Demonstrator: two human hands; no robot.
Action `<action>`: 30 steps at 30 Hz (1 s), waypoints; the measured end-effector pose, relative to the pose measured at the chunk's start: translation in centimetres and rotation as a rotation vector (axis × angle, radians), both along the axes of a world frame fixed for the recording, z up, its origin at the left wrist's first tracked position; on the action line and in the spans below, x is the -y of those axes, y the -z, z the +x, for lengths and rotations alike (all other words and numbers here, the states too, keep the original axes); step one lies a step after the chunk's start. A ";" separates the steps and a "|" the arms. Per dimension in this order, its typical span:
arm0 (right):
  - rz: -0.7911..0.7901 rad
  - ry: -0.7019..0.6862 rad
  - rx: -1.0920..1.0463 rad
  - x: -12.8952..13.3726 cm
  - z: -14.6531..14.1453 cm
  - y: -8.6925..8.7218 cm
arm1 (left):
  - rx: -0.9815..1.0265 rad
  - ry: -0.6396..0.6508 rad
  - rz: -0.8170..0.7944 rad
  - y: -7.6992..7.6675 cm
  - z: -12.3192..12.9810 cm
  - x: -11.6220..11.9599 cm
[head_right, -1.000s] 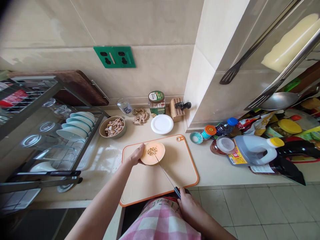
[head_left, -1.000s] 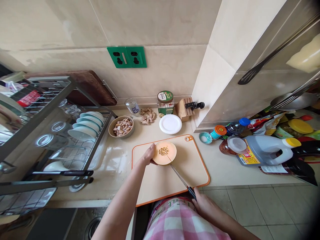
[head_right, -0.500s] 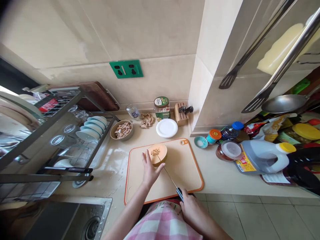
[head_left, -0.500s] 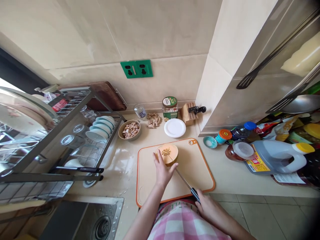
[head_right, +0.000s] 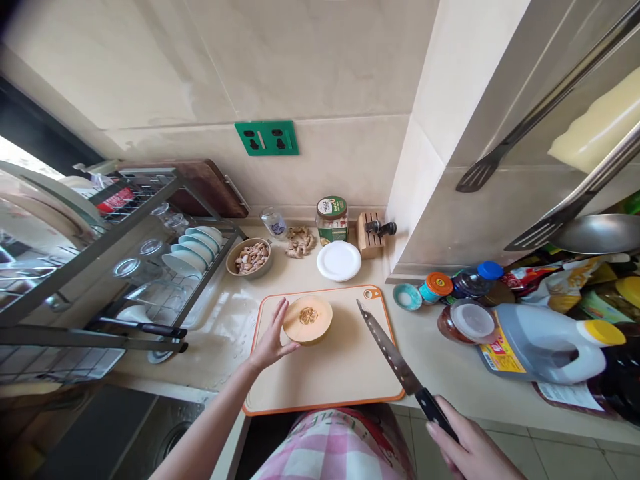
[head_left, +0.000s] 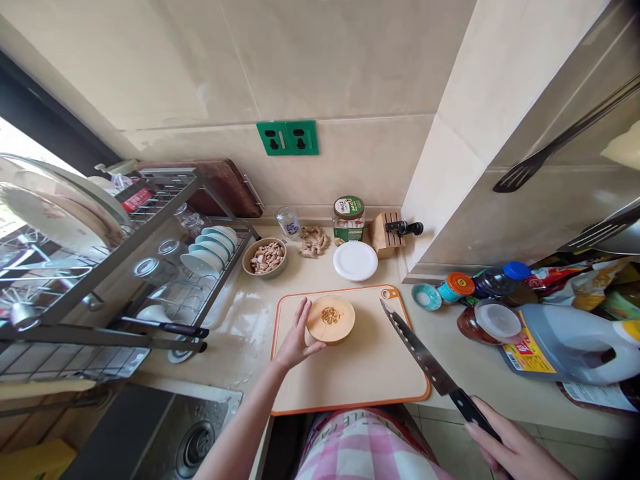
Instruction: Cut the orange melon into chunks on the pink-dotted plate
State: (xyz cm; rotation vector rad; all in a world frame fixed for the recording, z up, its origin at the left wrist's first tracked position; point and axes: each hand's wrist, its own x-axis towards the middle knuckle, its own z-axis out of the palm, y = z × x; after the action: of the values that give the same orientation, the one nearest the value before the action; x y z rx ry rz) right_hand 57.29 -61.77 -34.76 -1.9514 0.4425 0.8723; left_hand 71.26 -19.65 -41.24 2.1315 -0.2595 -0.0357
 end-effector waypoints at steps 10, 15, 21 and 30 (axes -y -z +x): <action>0.026 -0.298 0.263 -5.0 4.6 3.7 | -0.494 -0.595 -0.533 -2.2 -4.6 5.9; 0.066 -0.376 0.237 -3.5 3.7 3.6 | -0.512 -0.714 -0.577 -1.7 -1.7 6.3; 0.184 -0.374 0.205 -3.8 3.4 2.9 | -0.550 -0.675 -0.667 -1.5 -0.9 3.7; 0.063 -0.408 0.257 -4.9 3.0 3.7 | -0.529 -0.670 -0.681 -1.0 -1.0 3.6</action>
State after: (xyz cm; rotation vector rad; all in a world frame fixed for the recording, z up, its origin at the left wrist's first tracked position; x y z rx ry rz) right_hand 60.28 -56.88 -38.47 -2.0940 -0.1389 0.8559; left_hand 70.23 -23.27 -40.20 1.3728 0.6678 -0.1005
